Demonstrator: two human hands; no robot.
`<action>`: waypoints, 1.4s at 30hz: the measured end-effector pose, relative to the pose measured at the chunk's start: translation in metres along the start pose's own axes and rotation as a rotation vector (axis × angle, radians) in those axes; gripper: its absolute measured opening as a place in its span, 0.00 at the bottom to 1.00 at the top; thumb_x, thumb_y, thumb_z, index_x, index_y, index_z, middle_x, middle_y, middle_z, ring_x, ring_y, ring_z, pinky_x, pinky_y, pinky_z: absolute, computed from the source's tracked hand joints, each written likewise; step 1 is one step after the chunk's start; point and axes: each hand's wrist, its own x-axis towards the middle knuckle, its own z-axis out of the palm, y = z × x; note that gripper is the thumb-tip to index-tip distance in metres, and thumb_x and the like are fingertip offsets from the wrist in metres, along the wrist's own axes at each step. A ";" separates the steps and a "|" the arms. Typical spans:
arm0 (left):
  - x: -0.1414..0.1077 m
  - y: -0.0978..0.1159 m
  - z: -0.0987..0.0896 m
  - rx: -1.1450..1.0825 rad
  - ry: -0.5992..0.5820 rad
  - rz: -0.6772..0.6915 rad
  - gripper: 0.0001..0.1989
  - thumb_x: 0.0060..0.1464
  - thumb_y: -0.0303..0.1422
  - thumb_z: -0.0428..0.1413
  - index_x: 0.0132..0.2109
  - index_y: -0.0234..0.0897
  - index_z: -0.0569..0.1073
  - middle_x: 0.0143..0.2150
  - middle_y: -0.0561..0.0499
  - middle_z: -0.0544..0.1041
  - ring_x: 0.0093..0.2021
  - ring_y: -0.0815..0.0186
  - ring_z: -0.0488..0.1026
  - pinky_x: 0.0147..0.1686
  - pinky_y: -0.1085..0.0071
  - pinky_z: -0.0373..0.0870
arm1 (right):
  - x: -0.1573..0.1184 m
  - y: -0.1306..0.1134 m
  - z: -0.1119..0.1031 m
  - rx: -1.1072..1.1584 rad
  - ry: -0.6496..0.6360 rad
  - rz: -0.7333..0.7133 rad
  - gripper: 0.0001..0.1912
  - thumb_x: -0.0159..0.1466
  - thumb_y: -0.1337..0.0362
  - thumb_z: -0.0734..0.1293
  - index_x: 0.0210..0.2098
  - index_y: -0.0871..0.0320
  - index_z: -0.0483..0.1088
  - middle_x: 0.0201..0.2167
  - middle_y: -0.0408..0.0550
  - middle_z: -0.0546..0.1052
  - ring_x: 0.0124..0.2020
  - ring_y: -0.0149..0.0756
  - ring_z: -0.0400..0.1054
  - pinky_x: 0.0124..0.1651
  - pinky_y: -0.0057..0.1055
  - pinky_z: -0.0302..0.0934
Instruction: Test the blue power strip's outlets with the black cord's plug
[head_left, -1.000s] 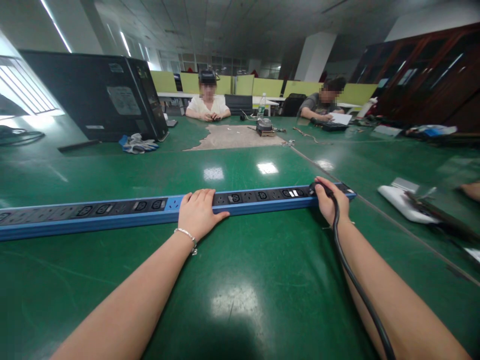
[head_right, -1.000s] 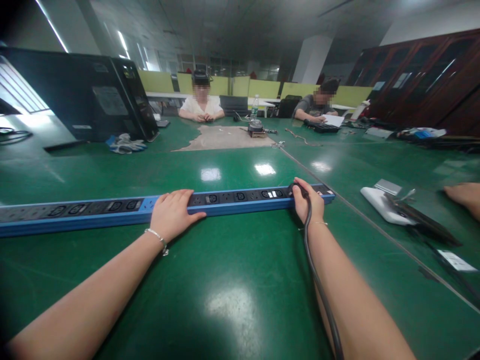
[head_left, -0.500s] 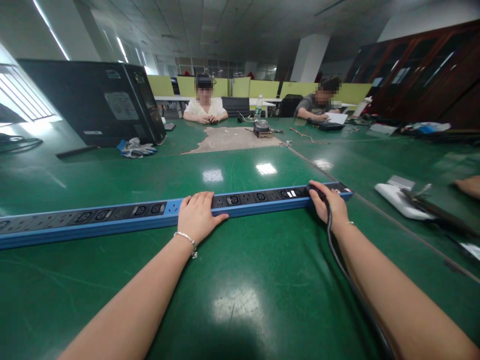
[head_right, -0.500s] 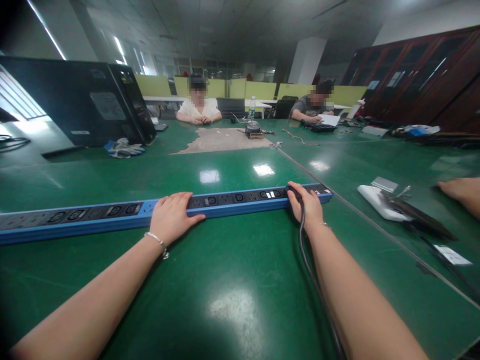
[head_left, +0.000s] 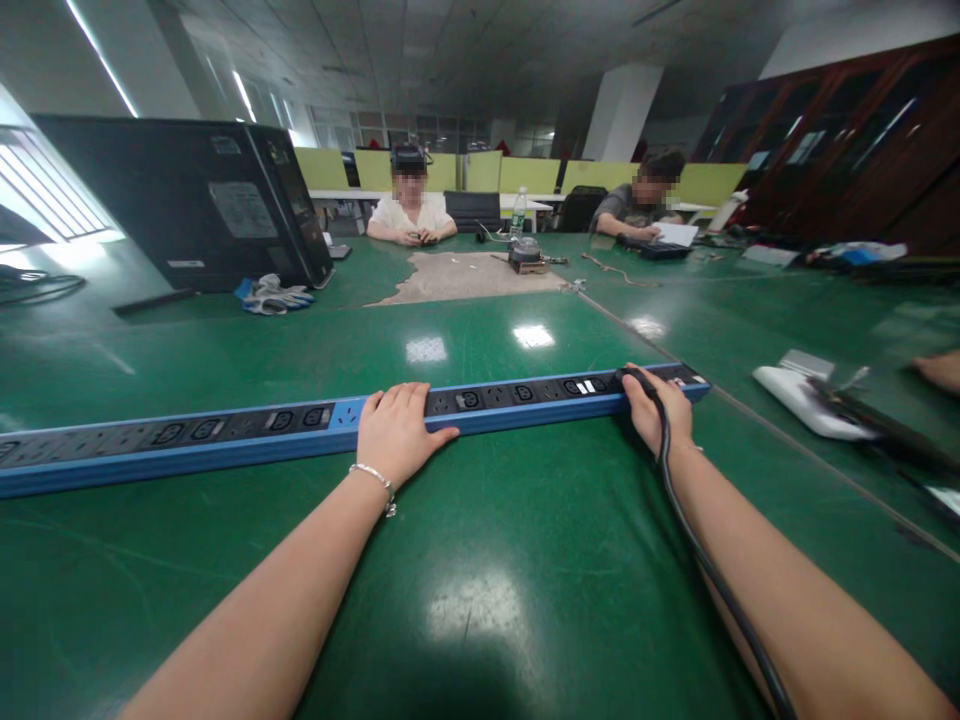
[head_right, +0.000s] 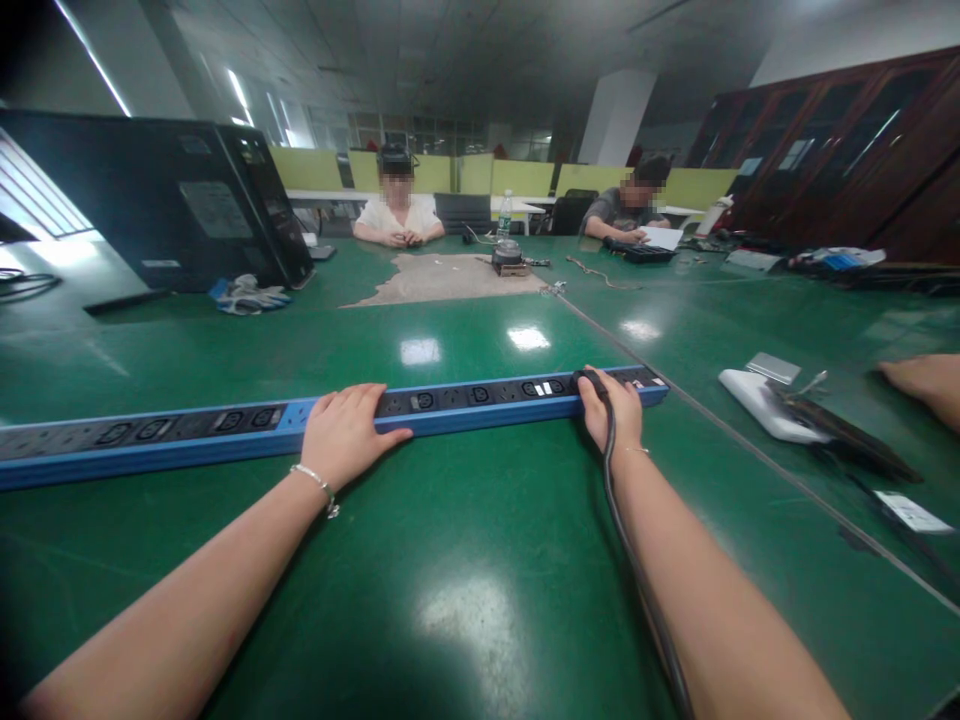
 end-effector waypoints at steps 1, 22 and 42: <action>0.000 0.000 0.000 -0.001 0.001 0.000 0.33 0.48 0.53 0.53 0.55 0.36 0.64 0.54 0.40 0.71 0.56 0.54 0.64 0.56 0.56 0.54 | 0.001 -0.006 -0.001 0.053 0.071 0.028 0.21 0.59 0.51 0.58 0.40 0.59 0.74 0.38 0.52 0.78 0.44 0.44 0.70 0.54 0.46 0.56; 0.000 0.000 0.001 -0.014 0.019 0.009 0.34 0.47 0.53 0.53 0.55 0.35 0.64 0.54 0.40 0.71 0.55 0.53 0.64 0.55 0.56 0.54 | -0.029 -0.093 0.023 -0.042 -0.295 -0.186 0.18 0.62 0.55 0.58 0.46 0.54 0.71 0.36 0.48 0.79 0.37 0.41 0.72 0.42 0.35 0.63; -0.001 -0.001 0.002 -0.024 0.019 0.007 0.33 0.48 0.53 0.53 0.56 0.37 0.63 0.55 0.41 0.70 0.56 0.53 0.64 0.57 0.55 0.53 | -0.038 -0.086 0.017 -0.274 -0.288 -0.479 0.20 0.62 0.58 0.59 0.51 0.57 0.67 0.45 0.51 0.76 0.44 0.40 0.71 0.50 0.38 0.59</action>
